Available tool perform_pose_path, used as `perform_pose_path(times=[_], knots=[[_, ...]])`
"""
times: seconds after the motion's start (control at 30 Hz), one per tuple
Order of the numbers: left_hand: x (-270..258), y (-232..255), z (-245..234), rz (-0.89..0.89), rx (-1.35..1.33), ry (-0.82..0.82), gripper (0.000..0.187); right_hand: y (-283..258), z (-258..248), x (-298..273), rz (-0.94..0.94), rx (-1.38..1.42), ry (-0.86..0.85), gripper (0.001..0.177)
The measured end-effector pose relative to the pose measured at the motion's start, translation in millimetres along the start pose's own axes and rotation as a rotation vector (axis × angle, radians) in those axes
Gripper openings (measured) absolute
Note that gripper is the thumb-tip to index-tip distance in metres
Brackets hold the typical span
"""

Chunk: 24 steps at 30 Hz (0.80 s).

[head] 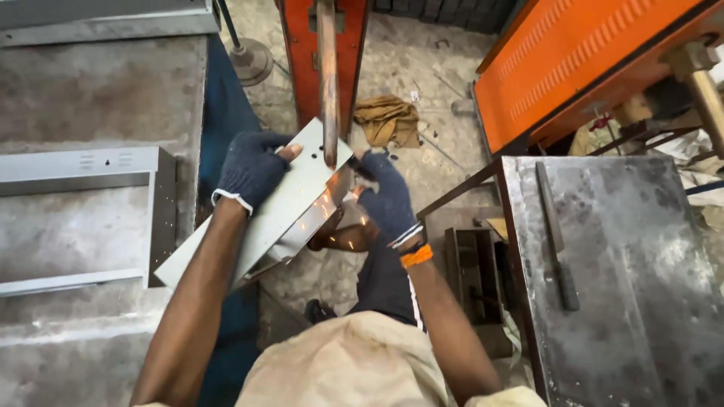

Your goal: The user is assembling and spot-welding grey metal components in an industrial setting.

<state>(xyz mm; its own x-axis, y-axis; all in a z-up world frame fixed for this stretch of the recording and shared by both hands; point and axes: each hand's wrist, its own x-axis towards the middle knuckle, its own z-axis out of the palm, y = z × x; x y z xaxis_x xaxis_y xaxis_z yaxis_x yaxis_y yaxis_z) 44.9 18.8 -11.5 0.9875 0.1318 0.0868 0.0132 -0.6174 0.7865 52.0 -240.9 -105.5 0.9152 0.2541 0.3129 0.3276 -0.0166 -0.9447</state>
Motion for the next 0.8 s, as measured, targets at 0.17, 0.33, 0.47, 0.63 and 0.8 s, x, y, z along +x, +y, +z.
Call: perform_pose_path(times=[0.17,0.33,0.47,0.63,0.8], knots=[[-9.3,19.6,-15.5,-0.082,0.112,-0.018,0.036,-22.5,25.0,-26.5,-0.051,-0.192,0.009,0.056],[-0.6,19.1,-22.7,-0.116,0.244,-0.057,0.042,-53.1,39.4,-26.0,0.003,-0.269,0.024,0.066],[1.6,16.5,-22.2,-0.099,0.24,-0.063,0.045,-65.7,39.3,-23.6,0.084,-0.171,0.002,0.068],[1.8,2.8,-17.1,-0.158,0.216,-0.068,0.047,-35.5,40.2,-30.7,-0.064,-0.365,0.057,0.06],[12.0,-13.3,-15.0,-0.01,0.213,-0.004,0.05,-20.4,31.8,-27.8,-0.254,-0.621,0.082,0.054]])
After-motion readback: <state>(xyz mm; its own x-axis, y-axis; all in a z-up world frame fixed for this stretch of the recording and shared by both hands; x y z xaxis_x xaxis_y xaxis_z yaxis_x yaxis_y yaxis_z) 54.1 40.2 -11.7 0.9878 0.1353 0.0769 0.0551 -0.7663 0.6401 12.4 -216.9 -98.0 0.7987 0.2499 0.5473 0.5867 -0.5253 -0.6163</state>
